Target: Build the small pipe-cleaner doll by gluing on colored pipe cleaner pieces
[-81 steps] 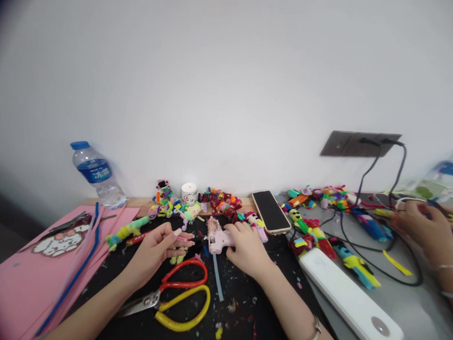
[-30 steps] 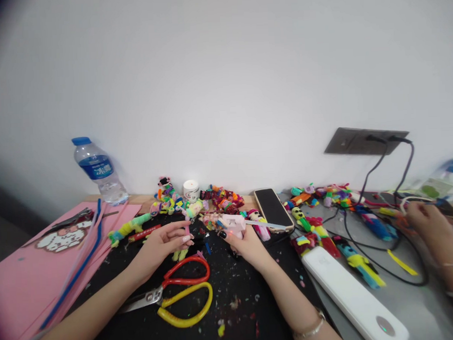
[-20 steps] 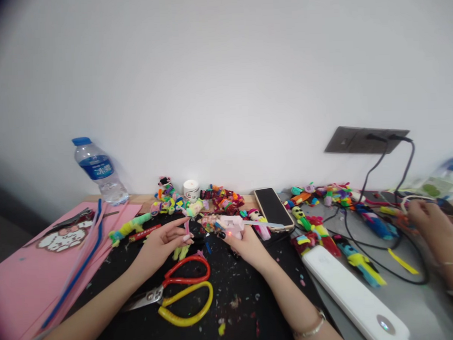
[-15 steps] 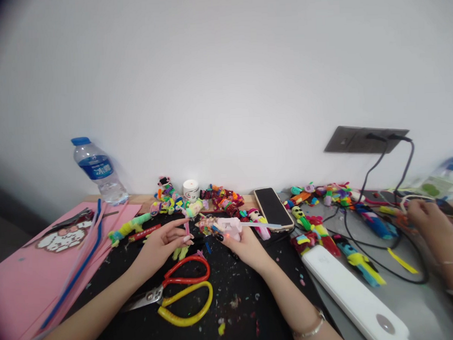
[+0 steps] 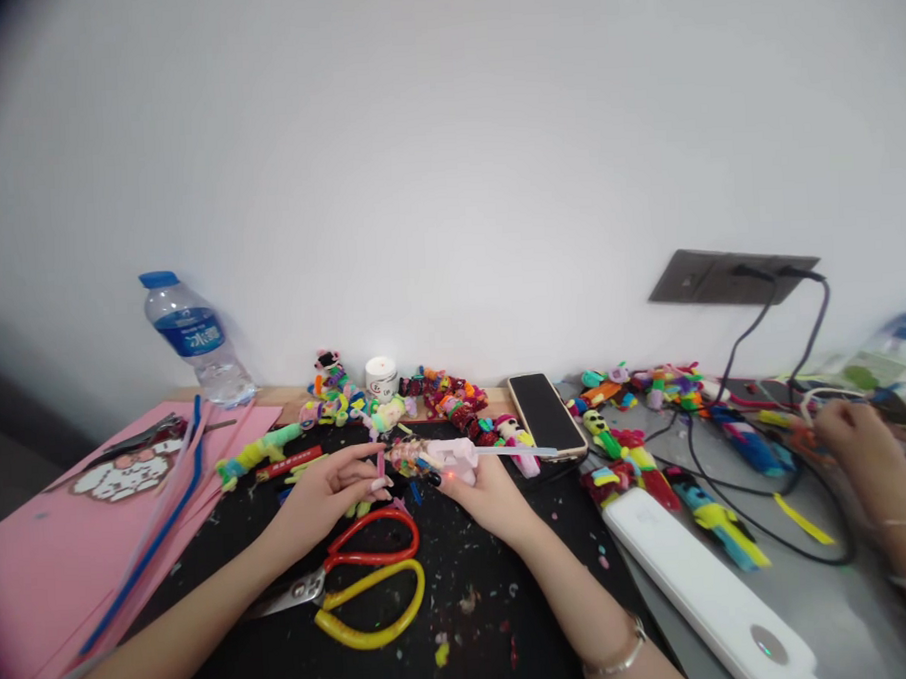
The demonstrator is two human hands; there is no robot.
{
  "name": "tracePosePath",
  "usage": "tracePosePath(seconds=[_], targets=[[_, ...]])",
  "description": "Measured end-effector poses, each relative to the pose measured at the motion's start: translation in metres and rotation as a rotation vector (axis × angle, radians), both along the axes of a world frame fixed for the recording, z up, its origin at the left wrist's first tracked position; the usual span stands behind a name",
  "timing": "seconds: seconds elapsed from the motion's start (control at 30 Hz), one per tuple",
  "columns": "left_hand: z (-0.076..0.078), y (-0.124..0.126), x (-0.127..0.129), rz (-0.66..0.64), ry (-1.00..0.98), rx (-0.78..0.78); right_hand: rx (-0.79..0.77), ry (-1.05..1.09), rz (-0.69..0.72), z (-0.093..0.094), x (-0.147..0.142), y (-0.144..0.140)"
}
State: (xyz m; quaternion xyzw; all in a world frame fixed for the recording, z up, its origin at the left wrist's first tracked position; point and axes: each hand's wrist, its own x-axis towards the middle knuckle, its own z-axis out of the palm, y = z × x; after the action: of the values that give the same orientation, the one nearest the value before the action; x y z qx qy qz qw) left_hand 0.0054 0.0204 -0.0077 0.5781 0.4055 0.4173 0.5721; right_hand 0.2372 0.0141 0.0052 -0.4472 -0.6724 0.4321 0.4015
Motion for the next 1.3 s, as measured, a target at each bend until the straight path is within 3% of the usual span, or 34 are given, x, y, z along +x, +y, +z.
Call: tracePosePath(seconds=[1.3], targets=[[0.013, -0.003, 0.001, 0.054, -0.042, -0.12, 0.035, -0.067, 0.01, -0.006, 0.003, 0.001]])
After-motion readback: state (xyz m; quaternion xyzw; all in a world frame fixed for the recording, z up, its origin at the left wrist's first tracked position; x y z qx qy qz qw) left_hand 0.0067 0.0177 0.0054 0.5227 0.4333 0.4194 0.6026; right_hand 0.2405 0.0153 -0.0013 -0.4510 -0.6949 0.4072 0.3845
